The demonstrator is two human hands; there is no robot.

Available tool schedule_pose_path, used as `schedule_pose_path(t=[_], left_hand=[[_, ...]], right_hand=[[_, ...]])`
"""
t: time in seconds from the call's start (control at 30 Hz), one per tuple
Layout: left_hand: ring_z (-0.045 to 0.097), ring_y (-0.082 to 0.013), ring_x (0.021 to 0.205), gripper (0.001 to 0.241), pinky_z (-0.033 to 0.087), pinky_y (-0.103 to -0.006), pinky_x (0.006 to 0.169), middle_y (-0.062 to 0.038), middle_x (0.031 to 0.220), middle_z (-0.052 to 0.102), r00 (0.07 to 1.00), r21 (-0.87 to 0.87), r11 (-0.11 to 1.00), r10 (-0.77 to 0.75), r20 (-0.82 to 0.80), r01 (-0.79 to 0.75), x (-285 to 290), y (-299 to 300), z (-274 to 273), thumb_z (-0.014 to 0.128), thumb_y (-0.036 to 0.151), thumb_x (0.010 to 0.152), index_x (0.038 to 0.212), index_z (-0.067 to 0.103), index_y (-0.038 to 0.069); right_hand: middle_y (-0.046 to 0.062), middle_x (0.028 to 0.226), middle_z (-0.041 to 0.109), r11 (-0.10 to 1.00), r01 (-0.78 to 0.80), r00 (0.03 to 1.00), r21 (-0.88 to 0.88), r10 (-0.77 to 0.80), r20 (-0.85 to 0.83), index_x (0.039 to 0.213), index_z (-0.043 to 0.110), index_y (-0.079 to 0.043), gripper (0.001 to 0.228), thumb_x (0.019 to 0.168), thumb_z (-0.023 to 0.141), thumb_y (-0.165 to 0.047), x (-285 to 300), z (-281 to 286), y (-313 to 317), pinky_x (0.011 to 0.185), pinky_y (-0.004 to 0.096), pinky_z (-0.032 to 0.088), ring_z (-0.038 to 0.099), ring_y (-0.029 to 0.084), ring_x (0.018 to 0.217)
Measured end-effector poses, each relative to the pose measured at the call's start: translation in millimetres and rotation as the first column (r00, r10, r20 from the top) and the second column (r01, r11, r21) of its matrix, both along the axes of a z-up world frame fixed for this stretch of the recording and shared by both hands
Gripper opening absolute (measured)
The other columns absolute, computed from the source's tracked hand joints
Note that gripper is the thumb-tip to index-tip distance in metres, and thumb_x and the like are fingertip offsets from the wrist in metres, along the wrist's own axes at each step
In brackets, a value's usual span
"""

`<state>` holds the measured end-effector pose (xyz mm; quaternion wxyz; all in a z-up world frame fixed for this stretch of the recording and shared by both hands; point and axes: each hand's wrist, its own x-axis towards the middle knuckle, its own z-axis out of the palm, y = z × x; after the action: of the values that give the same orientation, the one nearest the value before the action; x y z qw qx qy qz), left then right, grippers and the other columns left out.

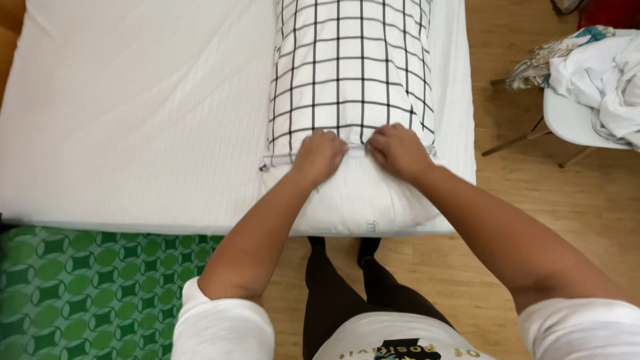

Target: The person folds a pile of mixed bedding items, including a yellow blanket and patterned sheets, on a white chair. They then move to a bed to fold a dark blue pillowcase with a moon and star pattern and a white pillowcase with a black grid pattern.

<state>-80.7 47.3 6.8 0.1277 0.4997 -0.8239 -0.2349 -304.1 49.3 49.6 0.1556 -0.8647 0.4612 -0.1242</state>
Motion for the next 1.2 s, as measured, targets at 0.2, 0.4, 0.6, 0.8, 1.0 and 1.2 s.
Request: schedule_pose_path(t=[0.2,0.4,0.6,0.8,1.0,1.2], left_hand=[[0.067,-0.0355,0.1,0.036,0.052,-0.046,0.09,-0.018,0.106,0.072,0.969,0.33,0.924,0.232,-0.079,-0.195,-10.6,-67.4,-34.1,0.052,0.037,0.105,0.106,0.07,0.005],[0.052,-0.0218,0.106,0.057,0.045,-0.0418,0.088,-0.015,0.123,0.059,0.918,0.781,0.595,0.39,-0.074,-0.19,-14.9,-62.7,39.7,0.07,0.059,0.098,0.122,0.061,0.008],[0.062,-0.0186,0.08,0.03,0.053,-0.0359,0.076,-0.01,0.09,0.073,0.943,0.468,0.87,0.271,-0.195,-0.153,-3.8,-52.4,12.2,0.079,0.032,0.086,0.096,0.074,0.005],[0.065,-0.0179,0.08,0.027,0.054,-0.0346,0.076,-0.006,0.09,0.074,0.932,0.637,0.745,0.345,-0.113,-0.198,3.4,-60.9,45.9,0.067,0.038,0.097,0.091,0.072,0.013],[0.061,-0.0314,0.093,0.041,0.051,-0.0445,0.077,-0.013,0.098,0.063,0.976,-0.214,0.964,0.116,-0.184,-0.155,36.6,-41.3,28.6,0.087,0.026,0.065,0.096,0.07,0.005],[0.061,-0.0329,0.093,0.016,0.051,-0.0428,0.081,-0.011,0.092,0.067,0.973,-0.266,0.946,0.14,-0.185,-0.186,87.7,-22.2,-6.9,0.079,0.022,0.088,0.095,0.077,0.008]], right_hand=[[0.013,0.118,0.073,0.732,0.308,0.949,0.608,-0.277,-0.147,0.123,0.068,-0.011,0.037,0.103,0.052,-0.038,9.5,23.9,-51.6,0.096,0.042,0.05,0.066,0.029,0.109],[0.008,0.118,0.068,0.505,0.351,0.866,0.789,-0.496,-0.067,0.129,0.066,-0.01,0.048,0.103,0.054,-0.048,-5.2,17.2,-66.4,0.094,0.039,0.045,0.055,0.019,0.105],[0.015,0.106,0.063,0.89,0.401,0.89,0.216,-0.435,0.137,0.111,0.063,-0.004,0.051,0.094,0.067,-0.052,5.3,25.6,-37.1,0.086,0.04,0.052,0.061,0.028,0.098],[0.006,0.098,0.071,0.977,0.207,0.97,-0.042,-0.2,0.137,0.107,0.071,-0.011,0.022,0.093,0.065,-0.027,27.1,-5.1,-23.9,0.081,0.041,0.052,0.064,0.025,0.089],[0.005,0.092,0.071,0.691,0.449,0.753,0.567,-0.634,0.177,0.108,0.072,-0.008,0.024,0.105,0.06,-0.029,9.7,-10.1,-65.3,0.082,0.034,0.052,0.061,0.016,0.083],[0.003,0.095,0.071,0.611,0.525,0.696,0.592,-0.709,0.116,0.106,0.072,-0.01,0.022,0.102,0.061,-0.029,11.0,5.5,-62.0,0.085,0.034,0.052,0.063,0.015,0.086]])
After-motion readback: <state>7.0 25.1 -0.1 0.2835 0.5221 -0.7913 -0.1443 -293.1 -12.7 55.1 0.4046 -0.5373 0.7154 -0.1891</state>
